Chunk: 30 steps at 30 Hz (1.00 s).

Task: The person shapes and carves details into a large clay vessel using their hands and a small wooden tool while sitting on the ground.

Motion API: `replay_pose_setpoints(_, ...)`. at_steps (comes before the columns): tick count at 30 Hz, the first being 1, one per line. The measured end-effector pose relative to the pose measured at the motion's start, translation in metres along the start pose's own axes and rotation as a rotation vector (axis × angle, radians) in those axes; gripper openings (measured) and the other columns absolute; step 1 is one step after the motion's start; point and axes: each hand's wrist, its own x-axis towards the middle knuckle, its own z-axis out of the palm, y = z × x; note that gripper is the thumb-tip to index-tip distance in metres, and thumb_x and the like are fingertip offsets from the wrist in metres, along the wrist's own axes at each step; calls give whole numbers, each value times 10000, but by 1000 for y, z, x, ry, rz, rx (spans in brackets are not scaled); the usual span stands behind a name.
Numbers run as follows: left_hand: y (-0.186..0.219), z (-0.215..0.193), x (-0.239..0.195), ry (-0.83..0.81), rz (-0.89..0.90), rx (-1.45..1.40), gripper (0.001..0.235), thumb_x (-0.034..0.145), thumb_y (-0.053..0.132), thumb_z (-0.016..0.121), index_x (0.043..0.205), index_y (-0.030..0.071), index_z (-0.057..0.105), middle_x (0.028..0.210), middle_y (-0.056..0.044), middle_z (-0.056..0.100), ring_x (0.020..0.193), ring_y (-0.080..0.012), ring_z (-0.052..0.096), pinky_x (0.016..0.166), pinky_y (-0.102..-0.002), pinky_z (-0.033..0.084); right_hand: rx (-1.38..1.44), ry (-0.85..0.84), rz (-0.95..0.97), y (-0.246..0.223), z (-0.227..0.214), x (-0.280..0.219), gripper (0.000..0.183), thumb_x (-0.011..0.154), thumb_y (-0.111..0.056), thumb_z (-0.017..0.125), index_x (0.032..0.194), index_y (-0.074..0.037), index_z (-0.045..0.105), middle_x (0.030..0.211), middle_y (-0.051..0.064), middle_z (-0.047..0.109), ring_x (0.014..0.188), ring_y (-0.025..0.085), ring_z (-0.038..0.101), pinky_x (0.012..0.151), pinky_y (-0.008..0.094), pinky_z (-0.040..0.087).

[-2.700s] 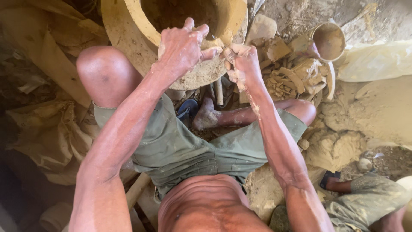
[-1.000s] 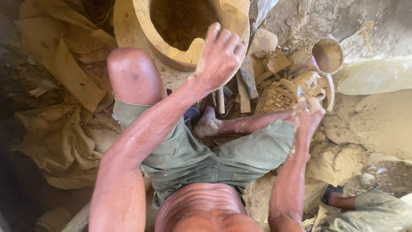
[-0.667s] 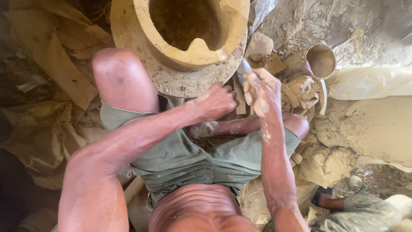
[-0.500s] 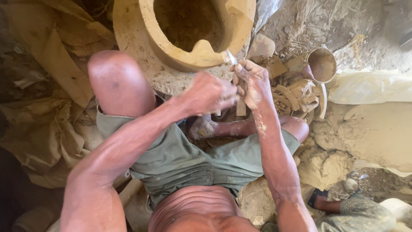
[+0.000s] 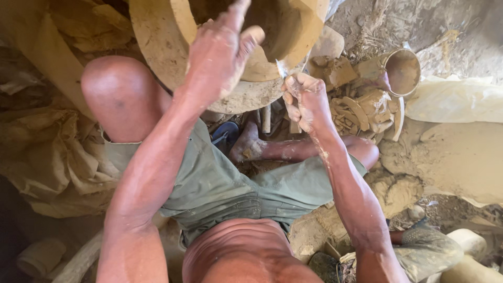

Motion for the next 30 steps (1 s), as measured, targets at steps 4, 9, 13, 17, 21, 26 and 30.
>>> replay_pose_setpoints(4,2,19,0,-513,-194,220,594,1049,461,550,1426,8,472,950,-215,716,687,-329,705,942,-576,477,-661,116,-526,11,-10,11,57,1028,-46,653,1029,1,686,780,124,652,605,170,548,546,329,417)
replay_pose_setpoints(9,-14,22,-7,-356,-18,224,538,1030,457,634,1207,-50,625,739,-203,694,638,-380,668,712,-543,516,-1112,206,-867,13,-32,33,94,1016,-46,653,1089,4,685,829,201,678,663,276,658,586,411,519)
replay_pose_setpoints(13,-17,29,-7,-309,35,254,498,1074,479,620,1090,-18,642,780,-188,698,649,-349,677,663,-513,519,-1299,384,-563,-5,-58,70,246,1087,-103,595,1281,47,621,682,132,658,497,179,593,459,329,483)
replay_pose_setpoints(17,-1,27,-3,-574,-140,312,708,1028,636,604,1254,-35,590,824,-206,735,638,-257,661,600,-416,511,-1421,551,-938,-50,-74,91,125,1077,-141,645,1099,-21,669,807,43,677,501,81,533,347,211,427)
replay_pose_setpoints(21,10,32,6,-796,-235,364,1107,776,643,682,1592,62,210,1444,-307,394,565,-228,623,569,-383,549,-375,534,-797,-73,-94,57,193,920,-109,695,1096,-97,617,918,-27,715,644,21,719,484,173,623)
replay_pose_setpoints(26,13,59,-6,-587,-172,419,1092,823,702,726,1514,-28,300,1311,-335,541,551,-217,635,607,-430,561,-230,509,-651,-4,-114,1,328,1077,-342,582,933,-48,599,737,70,605,531,160,588,410,296,462)
replay_pose_setpoints(30,22,81,-8,-487,-185,452,1068,854,709,740,1522,4,297,1345,-301,538,591,-231,654,847,-586,506,427,335,-349,73,-124,-15,253,1048,-311,618,958,-80,566,783,60,577,646,185,552,570,317,469)
